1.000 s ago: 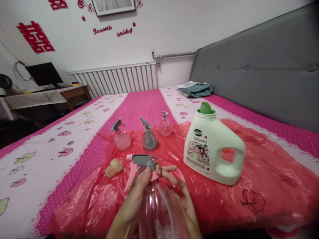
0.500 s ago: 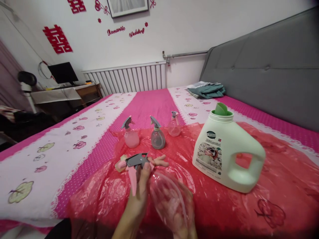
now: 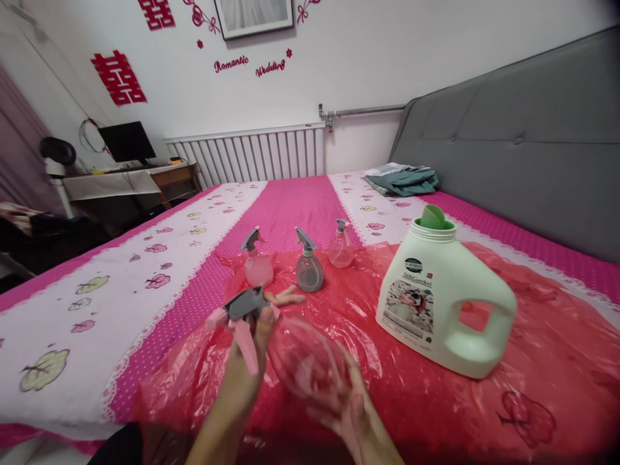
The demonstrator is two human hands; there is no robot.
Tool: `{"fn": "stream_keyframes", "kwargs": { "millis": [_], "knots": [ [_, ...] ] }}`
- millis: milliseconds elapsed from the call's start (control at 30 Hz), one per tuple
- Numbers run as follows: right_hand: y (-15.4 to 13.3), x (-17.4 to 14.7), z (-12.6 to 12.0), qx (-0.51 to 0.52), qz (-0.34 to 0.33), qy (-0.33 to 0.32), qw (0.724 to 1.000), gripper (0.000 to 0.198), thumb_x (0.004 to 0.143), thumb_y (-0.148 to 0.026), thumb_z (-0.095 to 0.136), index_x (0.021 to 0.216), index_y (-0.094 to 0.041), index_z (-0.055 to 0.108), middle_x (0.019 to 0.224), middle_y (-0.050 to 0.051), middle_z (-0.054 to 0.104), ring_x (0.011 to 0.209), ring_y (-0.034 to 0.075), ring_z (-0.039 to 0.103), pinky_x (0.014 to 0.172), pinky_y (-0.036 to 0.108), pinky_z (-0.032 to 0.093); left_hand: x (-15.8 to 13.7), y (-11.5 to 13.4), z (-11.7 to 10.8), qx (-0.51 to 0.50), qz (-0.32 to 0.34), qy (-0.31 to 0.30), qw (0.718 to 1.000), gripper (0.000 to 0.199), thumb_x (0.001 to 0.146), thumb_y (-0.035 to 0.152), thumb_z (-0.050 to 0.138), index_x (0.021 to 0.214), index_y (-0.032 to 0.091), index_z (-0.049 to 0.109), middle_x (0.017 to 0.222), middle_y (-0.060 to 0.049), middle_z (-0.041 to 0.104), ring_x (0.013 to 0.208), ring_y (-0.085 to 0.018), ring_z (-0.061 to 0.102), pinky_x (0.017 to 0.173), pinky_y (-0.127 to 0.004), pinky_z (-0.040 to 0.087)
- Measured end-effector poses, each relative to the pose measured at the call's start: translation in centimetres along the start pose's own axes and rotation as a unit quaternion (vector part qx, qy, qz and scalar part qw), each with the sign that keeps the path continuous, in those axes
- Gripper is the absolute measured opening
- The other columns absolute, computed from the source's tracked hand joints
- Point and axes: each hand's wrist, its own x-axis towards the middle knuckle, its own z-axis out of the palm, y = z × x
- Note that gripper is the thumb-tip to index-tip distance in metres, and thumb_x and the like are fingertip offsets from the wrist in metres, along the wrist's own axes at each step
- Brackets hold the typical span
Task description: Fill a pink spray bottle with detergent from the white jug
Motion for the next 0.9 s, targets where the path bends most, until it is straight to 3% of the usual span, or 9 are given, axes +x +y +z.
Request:
{"fn": "stream_keyframes", "kwargs": {
  "millis": [67, 133, 367, 467, 667, 767, 900],
  "knots": [
    [-1.2, 0.5, 0.1, -0.024, -0.019, 0.052, 0.998, 0.116, 0.067, -0.086, 0.076, 0.157, -0.031, 0.03, 0.145, 0.018, 0.06, 0.107, 0.028, 0.072, 0.093, 0.043, 0.057, 2.0, -0.1, -0.7, 0.08, 0.027, -0.003, 0.996, 0.04, 0.101, 0.061, 0.055, 0.115, 0.024, 0.059, 0.117, -0.011, 0.076, 0.128, -0.032, 0.065, 0.117, -0.05, 0.042],
    [-2.3, 0.6, -0.1, -0.044, -0.024, 0.064, 0.997, 0.098, 0.076, -0.084, 0.07, 0.149, -0.026, 0.038, 0.133, 0.017, 0.066, 0.102, 0.025, 0.072, 0.096, 0.042, 0.056, 4.4, -0.8, -0.9, 0.125, 0.047, -0.037, 0.99, 0.042, 0.099, 0.063, 0.054, 0.106, 0.023, 0.06, 0.117, -0.012, 0.074, 0.125, -0.032, 0.065, 0.109, -0.046, 0.049],
    [-2.8, 0.1, -0.8, -0.142, -0.083, -0.007, 0.986, 0.069, 0.078, -0.07, 0.078, 0.124, -0.022, 0.057, 0.095, 0.007, 0.071, 0.086, 0.021, 0.07, 0.089, 0.037, 0.055, 10.5, -6.5, -0.5, 0.195, 0.047, -0.026, 0.979, 0.033, 0.09, 0.052, 0.059, 0.102, 0.024, 0.048, 0.107, -0.012, 0.072, 0.105, -0.032, 0.071, 0.094, -0.047, 0.052],
    [-3.1, 0.4, -0.9, -0.17, -0.09, -0.005, 0.981, 0.064, 0.079, -0.071, 0.077, 0.117, -0.021, 0.062, 0.092, 0.007, 0.07, 0.084, 0.02, 0.068, 0.088, 0.036, 0.055, 11.2, -8.0, -1.0, 0.224, 0.037, -0.025, 0.973, 0.032, 0.088, 0.051, 0.06, 0.1, 0.025, 0.046, 0.1, -0.011, 0.072, 0.1, -0.034, 0.072, 0.089, -0.047, 0.052],
    [-3.1, 1.0, -0.8, -0.197, -0.1, 0.009, 0.975, 0.064, 0.079, -0.072, 0.076, 0.114, -0.02, 0.063, 0.091, 0.007, 0.068, 0.084, 0.02, 0.067, 0.085, 0.034, 0.055, 10.5, -8.0, -2.5, 0.256, 0.048, -0.068, 0.963, 0.044, 0.084, 0.05, 0.064, 0.116, 0.022, 0.054, 0.116, -0.013, 0.072, 0.11, -0.035, 0.07, 0.098, -0.05, 0.051],
    [-2.7, 1.0, -0.8, -0.203, -0.105, 0.02, 0.973, 0.065, 0.079, -0.074, 0.075, 0.114, -0.021, 0.063, 0.092, 0.006, 0.068, 0.085, 0.019, 0.067, 0.085, 0.032, 0.054, 10.1, -7.5, -4.5, 0.267, 0.047, -0.081, 0.959, 0.052, 0.078, 0.049, 0.071, 0.121, 0.021, 0.062, 0.126, -0.014, 0.071, 0.122, -0.037, 0.067, 0.106, -0.052, 0.049],
    [-3.2, 0.8, -1.1, -0.199, -0.116, 0.039, 0.972, 0.063, 0.076, -0.072, 0.078, 0.112, -0.022, 0.064, 0.092, 0.006, 0.068, 0.088, 0.019, 0.067, 0.085, 0.03, 0.055, 11.5, -7.5, -7.9, 0.279, 0.009, -0.047, 0.959, 0.05, 0.081, 0.053, 0.074, 0.117, 0.018, 0.068, 0.123, -0.016, 0.073, 0.117, -0.039, 0.068, 0.103, -0.056, 0.052]
  ]
}}
